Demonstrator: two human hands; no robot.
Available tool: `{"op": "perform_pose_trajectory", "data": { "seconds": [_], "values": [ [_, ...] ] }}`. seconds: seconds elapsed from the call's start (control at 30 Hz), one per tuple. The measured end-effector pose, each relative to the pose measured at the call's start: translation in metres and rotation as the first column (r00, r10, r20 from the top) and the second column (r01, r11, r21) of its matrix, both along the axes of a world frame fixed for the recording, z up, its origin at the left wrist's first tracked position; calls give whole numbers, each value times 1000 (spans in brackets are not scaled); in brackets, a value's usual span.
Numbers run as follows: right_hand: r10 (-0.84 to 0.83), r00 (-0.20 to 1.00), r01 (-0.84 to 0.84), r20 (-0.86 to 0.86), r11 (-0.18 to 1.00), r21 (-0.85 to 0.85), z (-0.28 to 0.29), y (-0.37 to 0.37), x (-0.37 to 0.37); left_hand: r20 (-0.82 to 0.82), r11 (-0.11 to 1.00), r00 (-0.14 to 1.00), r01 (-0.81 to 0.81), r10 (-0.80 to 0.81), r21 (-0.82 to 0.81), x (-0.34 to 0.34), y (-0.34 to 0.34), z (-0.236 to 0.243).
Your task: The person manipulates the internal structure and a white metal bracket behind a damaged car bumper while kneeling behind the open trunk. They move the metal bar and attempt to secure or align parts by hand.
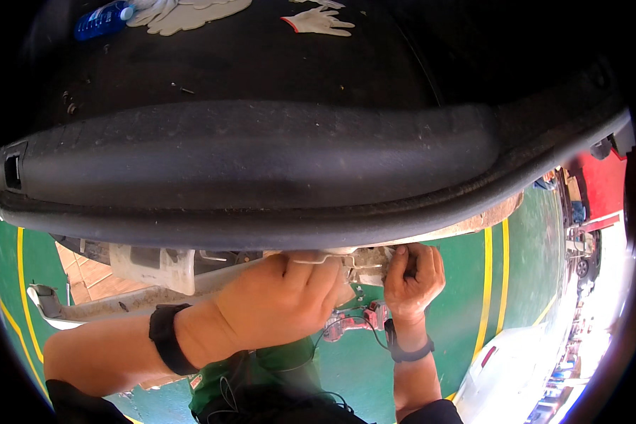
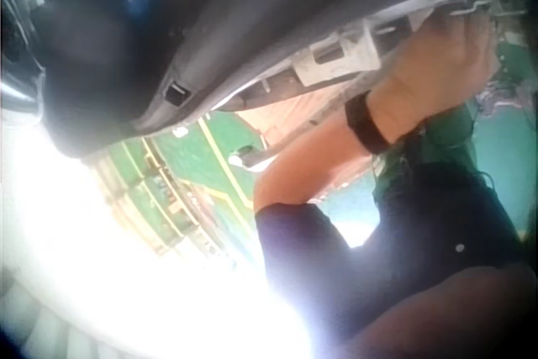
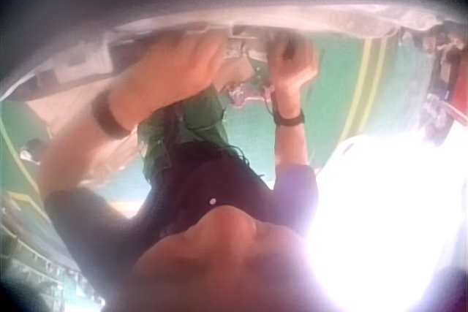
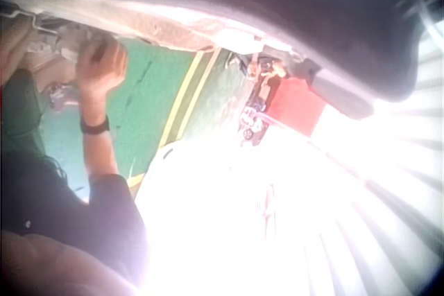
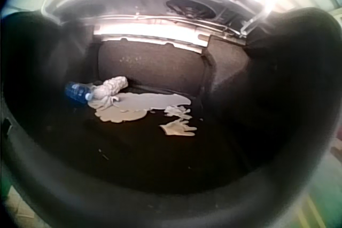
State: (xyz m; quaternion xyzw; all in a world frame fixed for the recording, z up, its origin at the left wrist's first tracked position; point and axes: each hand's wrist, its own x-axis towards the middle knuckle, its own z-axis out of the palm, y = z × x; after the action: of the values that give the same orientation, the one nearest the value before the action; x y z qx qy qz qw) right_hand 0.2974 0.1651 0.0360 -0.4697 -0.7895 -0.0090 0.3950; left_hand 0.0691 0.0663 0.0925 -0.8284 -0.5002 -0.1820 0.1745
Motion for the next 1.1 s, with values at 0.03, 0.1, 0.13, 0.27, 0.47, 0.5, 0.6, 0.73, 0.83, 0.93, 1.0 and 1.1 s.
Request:
{"op": "perform_pose_trajectory", "data": {
  "seconds": [0.03, 0.1, 0.13, 0.27, 0.47, 0.5, 0.6, 0.73, 0.83, 0.93, 1.0, 1.1],
  "values": [
    [6, 1000, -6, -1, 1000, 3, 0, 0, 0, -8, 1000, 1000, -18, 18, -2, 3, 0, 1],
    [3, 1000, -3, -5, 1000, 8, 1, 0, -1, -23, 999, 998, -54, 53, -5, 8, -1, 2],
    [2, 1000, -2, -6, 1000, 11, 1, 0, -1, -19, 996, 997, -82, 81, -43, 7, -3, 1],
    [-3, 1000, 3, 7, 1000, 17, 0, 0, 2, 4, 943, 980, -193, 201, -270, -13, -7, -31],
    [-2, 1000, 2, 7, 1000, 13, 0, -1, -1, -91, 871, 969, -248, 231, -424, -24, 4, -26],
    [-5, 1000, 5, 1, 1000, 3, 1, -1, -3, -98, 882, 967, -253, 234, -398, -25, 6, -29],
    [4, 1000, -4, 6, 1000, -11, 2, -1, -3, -157, 876, 961, -272, 226, -399, -26, 10, -30],
    [-28, 999, 29, 42, 1000, -11, 2, 0, 4, 285, 893, 940, -41, 186, -449, -31, 14, -57],
    [-2, 1000, 3, 21, 999, -33, 5, -2, -2, -122, 900, 988, -141, 99, -412, -38, 4, -66],
    [27, 999, -27, -35, 1000, -3, 1, -1, -6, -644, 934, 762, -184, -62, -307, -43, 2, -71],
    [40, 998, -41, -39, 999, -16, -1, -1, -10, -537, 891, 843, -266, 30, -368, -42, 2, -85],
    [-10, 999, 11, 39, 1000, -8, 0, 0, 0, -32, 887, 990, -137, 137, -440, -34, 27, -118]
  ]
}}
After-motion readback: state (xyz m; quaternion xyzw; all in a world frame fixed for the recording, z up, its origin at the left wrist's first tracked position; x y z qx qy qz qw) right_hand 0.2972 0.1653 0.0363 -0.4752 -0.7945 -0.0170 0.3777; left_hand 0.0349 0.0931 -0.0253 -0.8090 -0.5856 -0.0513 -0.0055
